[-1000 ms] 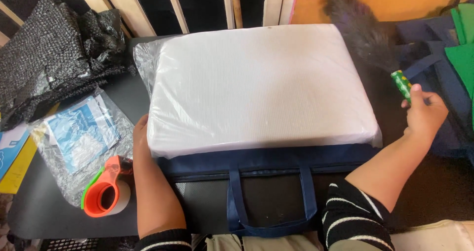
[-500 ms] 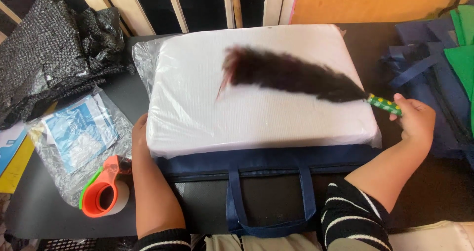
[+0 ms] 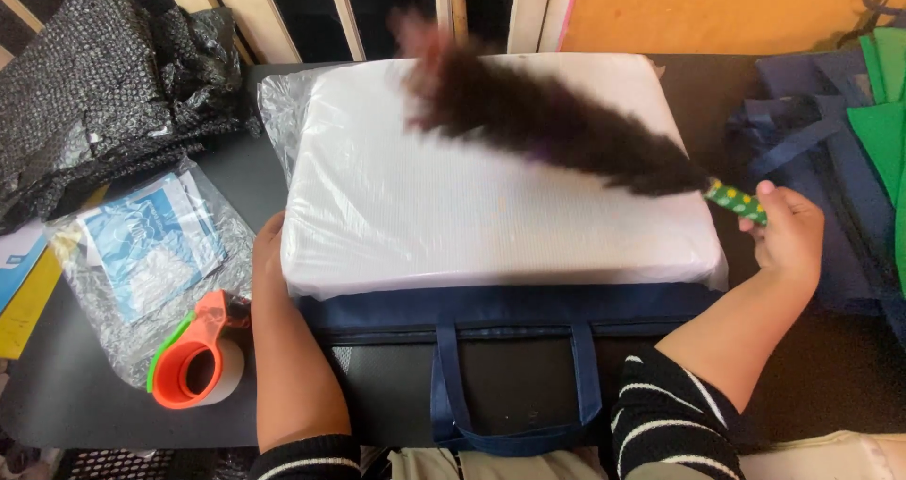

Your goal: Cleaning a plastic-wrapped pillow with a duster and packing it into a blue zippered storage bag with a label.

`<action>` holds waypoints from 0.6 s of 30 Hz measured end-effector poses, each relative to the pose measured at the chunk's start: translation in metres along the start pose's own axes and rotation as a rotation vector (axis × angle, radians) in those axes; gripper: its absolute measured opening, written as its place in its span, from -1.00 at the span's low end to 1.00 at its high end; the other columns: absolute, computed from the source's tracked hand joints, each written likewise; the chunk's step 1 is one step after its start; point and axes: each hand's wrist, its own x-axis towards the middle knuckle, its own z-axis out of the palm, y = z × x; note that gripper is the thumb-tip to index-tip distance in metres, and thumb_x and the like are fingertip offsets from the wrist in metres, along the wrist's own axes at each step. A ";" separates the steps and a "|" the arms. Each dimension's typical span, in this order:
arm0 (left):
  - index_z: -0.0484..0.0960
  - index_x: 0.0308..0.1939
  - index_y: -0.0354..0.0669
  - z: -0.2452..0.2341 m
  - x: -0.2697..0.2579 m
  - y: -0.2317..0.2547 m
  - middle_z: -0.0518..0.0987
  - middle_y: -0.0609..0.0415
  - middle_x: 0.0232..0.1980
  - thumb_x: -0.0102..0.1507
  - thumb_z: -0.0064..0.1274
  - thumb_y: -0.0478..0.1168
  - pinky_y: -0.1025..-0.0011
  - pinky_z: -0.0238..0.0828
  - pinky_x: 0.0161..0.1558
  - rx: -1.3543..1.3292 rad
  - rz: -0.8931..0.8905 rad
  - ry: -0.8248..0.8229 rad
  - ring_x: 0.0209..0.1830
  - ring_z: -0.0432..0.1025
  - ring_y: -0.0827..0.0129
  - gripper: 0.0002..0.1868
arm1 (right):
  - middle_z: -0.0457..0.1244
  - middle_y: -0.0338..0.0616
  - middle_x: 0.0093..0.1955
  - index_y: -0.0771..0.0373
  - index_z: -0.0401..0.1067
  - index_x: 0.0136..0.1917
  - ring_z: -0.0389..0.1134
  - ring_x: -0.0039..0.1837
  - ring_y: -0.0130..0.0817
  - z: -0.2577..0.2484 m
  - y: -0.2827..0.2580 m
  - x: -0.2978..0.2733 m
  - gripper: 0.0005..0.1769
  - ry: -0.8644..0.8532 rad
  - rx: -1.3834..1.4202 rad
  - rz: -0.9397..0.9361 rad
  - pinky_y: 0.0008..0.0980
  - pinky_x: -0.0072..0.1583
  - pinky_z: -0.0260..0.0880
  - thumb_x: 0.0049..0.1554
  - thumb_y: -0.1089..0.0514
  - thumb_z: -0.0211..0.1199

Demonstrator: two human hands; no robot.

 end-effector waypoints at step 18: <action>-0.06 0.67 0.00 0.001 -0.003 0.001 0.45 0.02 0.21 0.34 -0.12 0.28 0.25 0.34 0.43 -0.113 0.085 -0.071 0.10 0.37 0.28 -0.07 | 0.33 0.16 0.18 0.21 0.50 0.12 0.35 0.17 0.18 -0.034 0.041 0.015 -0.58 0.300 -0.876 0.165 0.10 0.13 0.28 0.35 -0.20 0.28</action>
